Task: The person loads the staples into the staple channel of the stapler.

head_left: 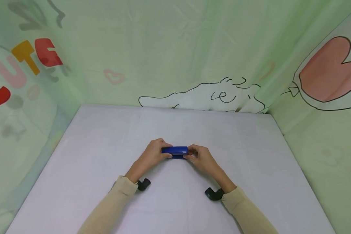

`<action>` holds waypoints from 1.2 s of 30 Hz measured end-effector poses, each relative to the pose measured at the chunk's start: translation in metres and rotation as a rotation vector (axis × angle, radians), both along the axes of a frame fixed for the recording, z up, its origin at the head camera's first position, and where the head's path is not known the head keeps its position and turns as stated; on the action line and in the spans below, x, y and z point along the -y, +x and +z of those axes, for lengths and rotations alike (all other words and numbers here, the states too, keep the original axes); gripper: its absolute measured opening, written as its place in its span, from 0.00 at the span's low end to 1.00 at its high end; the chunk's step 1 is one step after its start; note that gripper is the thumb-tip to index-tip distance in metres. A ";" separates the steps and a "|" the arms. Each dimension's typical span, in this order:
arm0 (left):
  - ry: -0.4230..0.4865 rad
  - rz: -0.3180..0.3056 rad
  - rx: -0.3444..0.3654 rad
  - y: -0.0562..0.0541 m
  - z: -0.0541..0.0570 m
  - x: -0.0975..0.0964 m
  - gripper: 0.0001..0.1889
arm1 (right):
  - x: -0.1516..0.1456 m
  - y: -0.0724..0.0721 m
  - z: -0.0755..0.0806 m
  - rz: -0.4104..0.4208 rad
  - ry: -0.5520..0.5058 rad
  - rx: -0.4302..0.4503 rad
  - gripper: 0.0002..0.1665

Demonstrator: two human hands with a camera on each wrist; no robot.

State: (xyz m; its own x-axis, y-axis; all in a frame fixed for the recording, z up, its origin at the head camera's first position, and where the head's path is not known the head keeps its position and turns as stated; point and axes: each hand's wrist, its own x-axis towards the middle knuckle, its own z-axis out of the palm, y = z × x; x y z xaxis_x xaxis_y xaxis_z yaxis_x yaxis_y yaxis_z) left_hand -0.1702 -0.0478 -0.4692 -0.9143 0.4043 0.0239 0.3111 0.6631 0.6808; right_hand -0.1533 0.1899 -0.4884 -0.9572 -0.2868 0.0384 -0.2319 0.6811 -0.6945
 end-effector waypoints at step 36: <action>-0.013 -0.001 -0.120 0.015 0.009 0.022 0.32 | -0.004 0.015 0.015 -0.037 0.050 -0.006 0.28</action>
State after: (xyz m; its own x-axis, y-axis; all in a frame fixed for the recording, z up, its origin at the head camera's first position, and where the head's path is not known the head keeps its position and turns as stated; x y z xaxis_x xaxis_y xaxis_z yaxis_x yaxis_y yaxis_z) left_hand -0.1556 -0.0696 -0.4599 -0.9047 0.4064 0.1277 0.3905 0.6715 0.6297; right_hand -0.1386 0.1942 -0.4730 -0.9670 -0.2529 0.0310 -0.2102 0.7229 -0.6582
